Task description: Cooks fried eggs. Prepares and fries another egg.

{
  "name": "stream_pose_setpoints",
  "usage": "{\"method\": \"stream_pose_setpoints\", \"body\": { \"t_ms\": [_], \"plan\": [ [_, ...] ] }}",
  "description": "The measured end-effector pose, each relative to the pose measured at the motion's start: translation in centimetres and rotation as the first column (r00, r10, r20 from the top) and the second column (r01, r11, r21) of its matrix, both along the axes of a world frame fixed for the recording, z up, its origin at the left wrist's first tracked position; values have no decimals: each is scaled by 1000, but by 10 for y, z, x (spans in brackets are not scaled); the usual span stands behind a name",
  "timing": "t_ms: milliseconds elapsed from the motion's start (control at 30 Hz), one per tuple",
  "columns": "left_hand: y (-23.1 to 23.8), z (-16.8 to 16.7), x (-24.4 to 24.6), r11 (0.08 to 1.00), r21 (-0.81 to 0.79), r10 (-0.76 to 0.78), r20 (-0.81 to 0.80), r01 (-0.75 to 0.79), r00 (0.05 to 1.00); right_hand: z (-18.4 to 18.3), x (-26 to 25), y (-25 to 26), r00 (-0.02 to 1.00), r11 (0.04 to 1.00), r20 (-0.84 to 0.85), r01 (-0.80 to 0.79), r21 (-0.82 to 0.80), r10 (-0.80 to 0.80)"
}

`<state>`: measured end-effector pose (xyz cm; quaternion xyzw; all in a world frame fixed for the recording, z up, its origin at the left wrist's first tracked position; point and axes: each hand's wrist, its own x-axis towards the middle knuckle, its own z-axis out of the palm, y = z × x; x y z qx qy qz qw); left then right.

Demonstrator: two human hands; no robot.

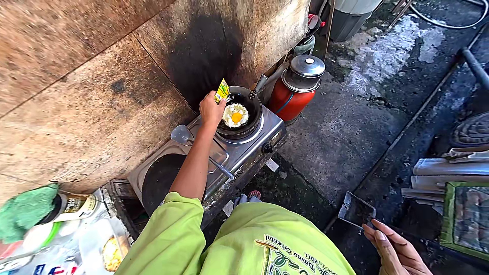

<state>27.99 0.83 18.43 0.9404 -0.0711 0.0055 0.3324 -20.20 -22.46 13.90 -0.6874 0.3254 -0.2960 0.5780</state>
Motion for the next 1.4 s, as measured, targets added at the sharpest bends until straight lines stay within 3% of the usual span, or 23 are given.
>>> {"method": "stream_pose_setpoints", "body": {
  "t_ms": [200,333,400,500,800,933,1000,1233,1400],
  "plan": [
    [7,16,-9,995,-93,33,176,-17,984,-1,0,1,1000,1000,-15,4,11,-3],
    [12,6,-21,987,-159,83,329,-32,941,0,1,2,1000,1000,-6,3,5,-3],
    [14,-2,-30,993,-111,59,278,-29,959,0,0,1,1000,1000,-10,1,6,-1],
    [15,-8,-37,1000,17,11,34,-11,999,0,-2,1,1000,1000,-16,4,6,-4],
    [-9,18,-26,997,-83,25,212,-7,977,-2,-2,2,1000,1000,-2,-16,1,16],
    [-21,15,-12,999,34,-27,31,26,999,-2,-7,4,1000,1000,4,1,3,-2],
    [-23,16,-12,999,36,3,21,-4,1000,-1,-11,3,1000,1000,10,18,8,-18],
    [-2,14,-39,976,-197,133,215,-90,967,-3,-23,-1,1000,1000,12,22,15,-22],
    [12,-2,-59,861,-502,254,288,-80,923,-5,-29,-5,1000,1000,17,3,21,-3]
  ]
}}
